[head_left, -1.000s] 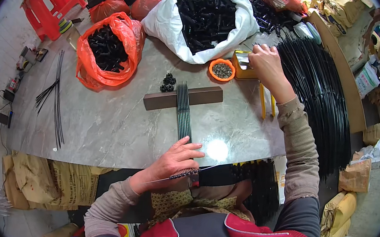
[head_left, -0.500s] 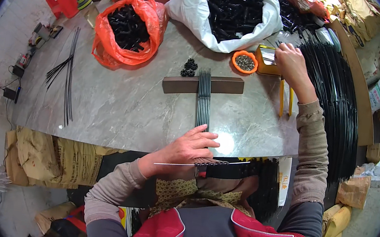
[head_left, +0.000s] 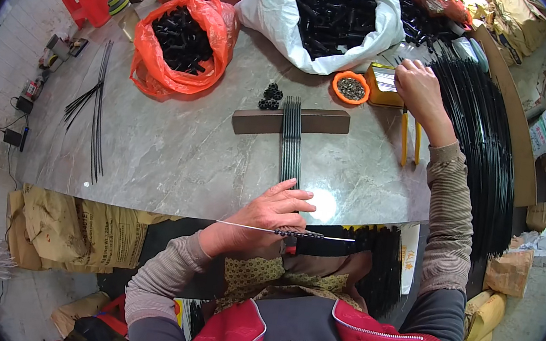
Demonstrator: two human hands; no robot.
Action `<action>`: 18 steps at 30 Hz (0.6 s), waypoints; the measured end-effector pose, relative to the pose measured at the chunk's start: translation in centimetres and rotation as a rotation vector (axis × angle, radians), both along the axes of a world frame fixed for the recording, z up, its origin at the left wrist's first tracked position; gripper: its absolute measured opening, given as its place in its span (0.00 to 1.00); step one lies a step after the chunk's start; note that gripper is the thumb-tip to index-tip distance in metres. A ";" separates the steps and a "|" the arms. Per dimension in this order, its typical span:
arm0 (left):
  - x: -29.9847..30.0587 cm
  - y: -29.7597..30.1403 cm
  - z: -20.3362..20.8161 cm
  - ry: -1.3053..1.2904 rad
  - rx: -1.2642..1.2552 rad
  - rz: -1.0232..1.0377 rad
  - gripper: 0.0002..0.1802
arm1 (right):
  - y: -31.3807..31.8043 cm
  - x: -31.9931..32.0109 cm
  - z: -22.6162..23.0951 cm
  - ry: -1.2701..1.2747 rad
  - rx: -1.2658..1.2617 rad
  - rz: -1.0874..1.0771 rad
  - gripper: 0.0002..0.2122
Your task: Assembling bundles of black plastic rods into a central hub and using pliers to secure or trim them.
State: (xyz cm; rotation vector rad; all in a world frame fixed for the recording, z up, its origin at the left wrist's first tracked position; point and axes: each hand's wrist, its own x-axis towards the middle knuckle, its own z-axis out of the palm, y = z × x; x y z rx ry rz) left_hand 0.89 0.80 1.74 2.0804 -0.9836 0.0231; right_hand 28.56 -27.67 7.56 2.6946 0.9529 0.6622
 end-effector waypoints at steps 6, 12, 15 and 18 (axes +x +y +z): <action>-0.1 0.2 -0.6 0.004 0.004 0.008 0.04 | 0.7 -0.2 -0.2 -0.106 0.059 0.012 0.03; -0.2 -0.1 -0.3 0.003 0.015 0.034 0.06 | 0.5 -0.6 0.5 0.017 -0.002 -0.018 0.05; -0.2 -0.2 -0.4 0.001 0.017 0.041 0.07 | 0.7 0.0 0.4 0.047 -0.025 -0.017 0.04; -0.1 -0.1 -0.6 -0.012 0.024 0.038 0.08 | 0.7 0.2 -0.5 -0.037 0.010 -0.023 0.04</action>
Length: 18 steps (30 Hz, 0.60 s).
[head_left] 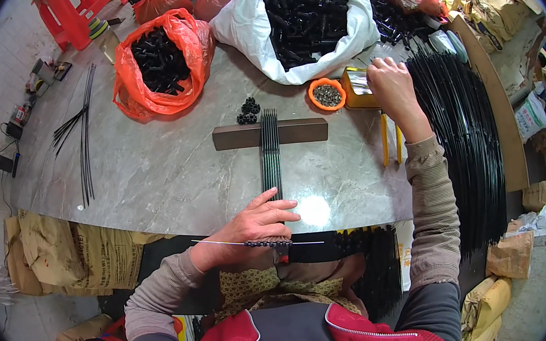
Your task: Assembling bundles of black plastic rods into a central hub and using pliers to secure or trim them.
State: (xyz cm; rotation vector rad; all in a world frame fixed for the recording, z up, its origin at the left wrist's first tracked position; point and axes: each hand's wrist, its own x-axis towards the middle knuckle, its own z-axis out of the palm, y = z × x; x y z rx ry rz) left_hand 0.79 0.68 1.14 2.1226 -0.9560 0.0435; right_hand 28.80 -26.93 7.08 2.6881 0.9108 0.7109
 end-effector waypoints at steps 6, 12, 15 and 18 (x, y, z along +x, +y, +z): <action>-0.2 0.1 0.2 0.014 -0.007 0.009 0.08 | -0.1 -0.4 0.0 -0.109 0.066 0.038 0.05; -0.1 0.2 0.1 0.035 -0.019 0.030 0.06 | 2.6 -3.8 1.3 -0.081 0.219 0.214 0.03; -0.1 0.2 0.3 0.015 -0.022 0.007 0.06 | 5.3 -6.9 1.1 0.182 0.396 0.341 0.04; -0.2 0.1 0.1 -0.025 0.013 0.031 0.05 | 6.4 -7.2 -1.0 0.361 0.487 0.453 0.05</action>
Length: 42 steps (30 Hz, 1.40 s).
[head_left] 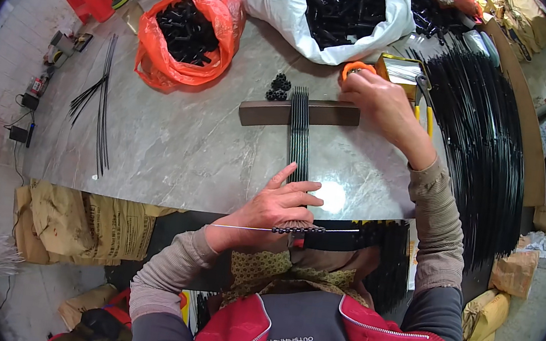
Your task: Assembling bundles of black plastic rods into a central hub and using pliers to secure or trim them.
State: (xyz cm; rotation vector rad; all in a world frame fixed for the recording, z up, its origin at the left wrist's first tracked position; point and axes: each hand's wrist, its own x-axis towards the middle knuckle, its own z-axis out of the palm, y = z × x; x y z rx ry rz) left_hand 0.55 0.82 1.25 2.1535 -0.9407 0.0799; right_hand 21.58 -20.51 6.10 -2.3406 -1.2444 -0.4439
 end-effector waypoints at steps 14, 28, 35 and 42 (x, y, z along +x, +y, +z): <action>0.2 -0.2 -0.4 -0.024 0.005 0.045 0.06 | 1.5 -0.1 -2.0 -0.058 -0.143 0.031 0.04; 0.3 -0.2 0.3 -0.002 0.024 0.028 0.07 | 2.1 -0.1 -2.3 -0.066 -0.181 0.010 0.05; 0.5 -0.1 0.0 -0.016 0.006 0.024 0.07 | 2.2 -0.1 -2.2 -0.056 -0.166 0.017 0.06; 0.6 -0.1 -0.3 0.029 -0.025 0.017 0.05 | 2.3 -0.3 -2.2 -0.038 -0.155 0.020 0.05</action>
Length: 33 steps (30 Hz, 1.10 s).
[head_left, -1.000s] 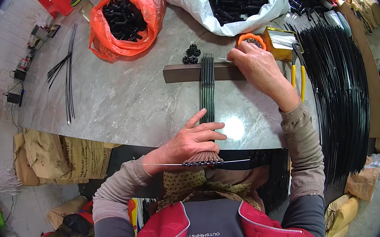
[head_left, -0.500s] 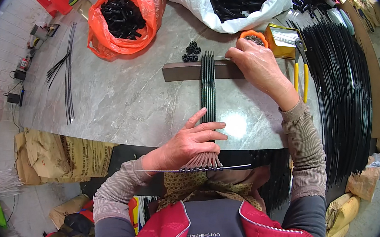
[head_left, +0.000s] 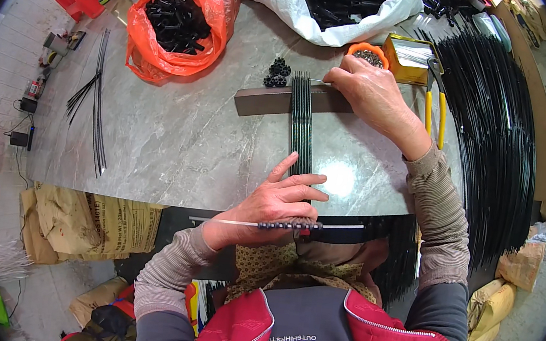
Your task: Assembling bundles of black plastic rods into a central hub and using pliers to secure or trim them.
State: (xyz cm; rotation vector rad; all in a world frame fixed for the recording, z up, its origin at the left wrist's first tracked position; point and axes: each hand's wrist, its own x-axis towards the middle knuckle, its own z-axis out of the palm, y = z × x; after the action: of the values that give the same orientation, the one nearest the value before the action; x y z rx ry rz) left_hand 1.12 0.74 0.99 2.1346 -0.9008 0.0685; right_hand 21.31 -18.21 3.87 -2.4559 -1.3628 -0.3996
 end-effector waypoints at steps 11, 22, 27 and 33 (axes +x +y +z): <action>0.0 0.1 0.1 0.036 0.002 0.009 0.05 | 0.1 0.2 -0.5 0.031 0.037 0.021 0.06; -0.1 0.0 0.0 0.003 0.009 0.031 0.05 | 0.2 0.4 -0.7 0.034 0.063 0.020 0.08; -0.1 0.0 -0.2 -0.013 0.000 0.043 0.06 | 0.3 0.4 -0.8 0.040 0.078 0.019 0.08; -0.1 0.0 -0.3 -0.009 0.018 0.040 0.06 | 0.3 0.2 -0.7 0.039 0.070 0.010 0.08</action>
State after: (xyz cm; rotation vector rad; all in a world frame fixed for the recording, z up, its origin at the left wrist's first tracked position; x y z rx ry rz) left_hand 1.01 0.76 0.72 2.1707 -0.8675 0.0906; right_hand 21.51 -17.91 3.16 -2.3874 -1.3223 -0.3887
